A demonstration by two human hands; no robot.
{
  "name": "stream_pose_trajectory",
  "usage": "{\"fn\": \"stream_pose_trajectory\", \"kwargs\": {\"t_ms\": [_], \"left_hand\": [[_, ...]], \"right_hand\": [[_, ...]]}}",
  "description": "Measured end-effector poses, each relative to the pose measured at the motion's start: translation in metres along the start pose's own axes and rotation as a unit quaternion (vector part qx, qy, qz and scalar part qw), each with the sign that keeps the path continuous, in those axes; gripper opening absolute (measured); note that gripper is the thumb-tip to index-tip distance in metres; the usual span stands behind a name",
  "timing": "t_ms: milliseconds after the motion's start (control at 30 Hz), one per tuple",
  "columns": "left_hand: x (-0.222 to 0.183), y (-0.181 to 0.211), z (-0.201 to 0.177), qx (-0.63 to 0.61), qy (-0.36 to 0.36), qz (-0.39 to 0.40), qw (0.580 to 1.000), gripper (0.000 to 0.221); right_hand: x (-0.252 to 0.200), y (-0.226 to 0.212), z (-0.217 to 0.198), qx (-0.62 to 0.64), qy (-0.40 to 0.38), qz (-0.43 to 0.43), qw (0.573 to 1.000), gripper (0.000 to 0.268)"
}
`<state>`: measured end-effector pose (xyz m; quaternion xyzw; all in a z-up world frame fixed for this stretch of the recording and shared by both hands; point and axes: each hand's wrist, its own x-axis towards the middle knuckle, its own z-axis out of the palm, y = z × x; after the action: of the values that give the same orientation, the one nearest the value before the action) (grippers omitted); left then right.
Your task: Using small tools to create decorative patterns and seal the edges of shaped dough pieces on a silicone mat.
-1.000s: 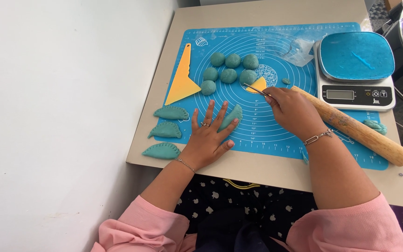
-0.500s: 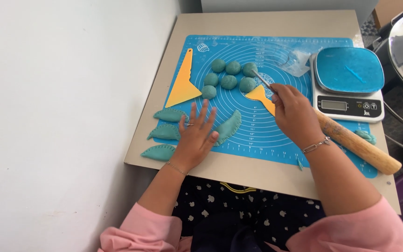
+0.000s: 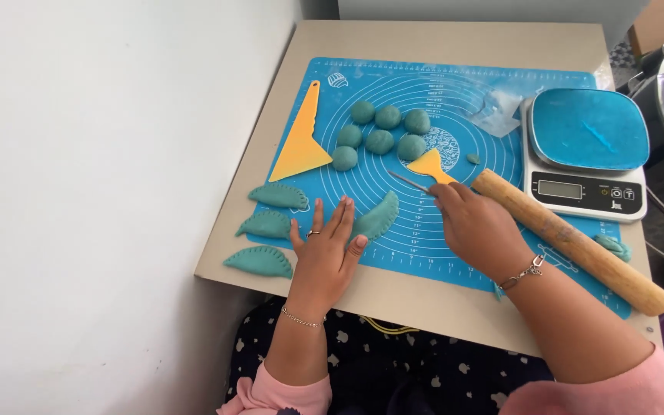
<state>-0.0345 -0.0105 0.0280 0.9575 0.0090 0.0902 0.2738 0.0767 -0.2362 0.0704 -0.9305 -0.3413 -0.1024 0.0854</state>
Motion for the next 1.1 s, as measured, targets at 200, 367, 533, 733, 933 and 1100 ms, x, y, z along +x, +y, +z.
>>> {"fn": "stream_pose_trajectory", "kwargs": {"t_ms": [200,367,533,733,933,1100], "left_hand": [[-0.014,-0.008,0.0,0.028,-0.003,0.036,0.999,0.062],[-0.017,-0.019,-0.001,-0.006,-0.002,0.029,1.0,0.061],[-0.017,-0.016,-0.002,0.019,-0.016,0.052,0.998,0.065],[-0.02,-0.021,0.003,0.066,0.025,0.076,0.995,0.069],[-0.02,-0.02,0.001,0.053,0.034,0.071,0.996,0.073],[-0.019,-0.017,-0.004,-0.027,-0.004,0.053,0.998,0.072]], "right_hand": [[0.001,-0.003,-0.006,0.061,-0.016,-0.03,0.998,0.022],[0.012,-0.031,-0.026,0.076,-0.091,-0.108,0.987,0.046],[0.029,-0.026,-0.001,0.026,-0.156,-0.104,0.982,0.059],[0.036,-0.008,0.048,0.004,-0.175,-0.122,0.977,0.072],[0.032,-0.017,0.034,-0.018,-0.115,-0.153,0.981,0.071],[0.032,-0.031,0.007,-0.056,-0.091,-0.11,0.988,0.06]]}}
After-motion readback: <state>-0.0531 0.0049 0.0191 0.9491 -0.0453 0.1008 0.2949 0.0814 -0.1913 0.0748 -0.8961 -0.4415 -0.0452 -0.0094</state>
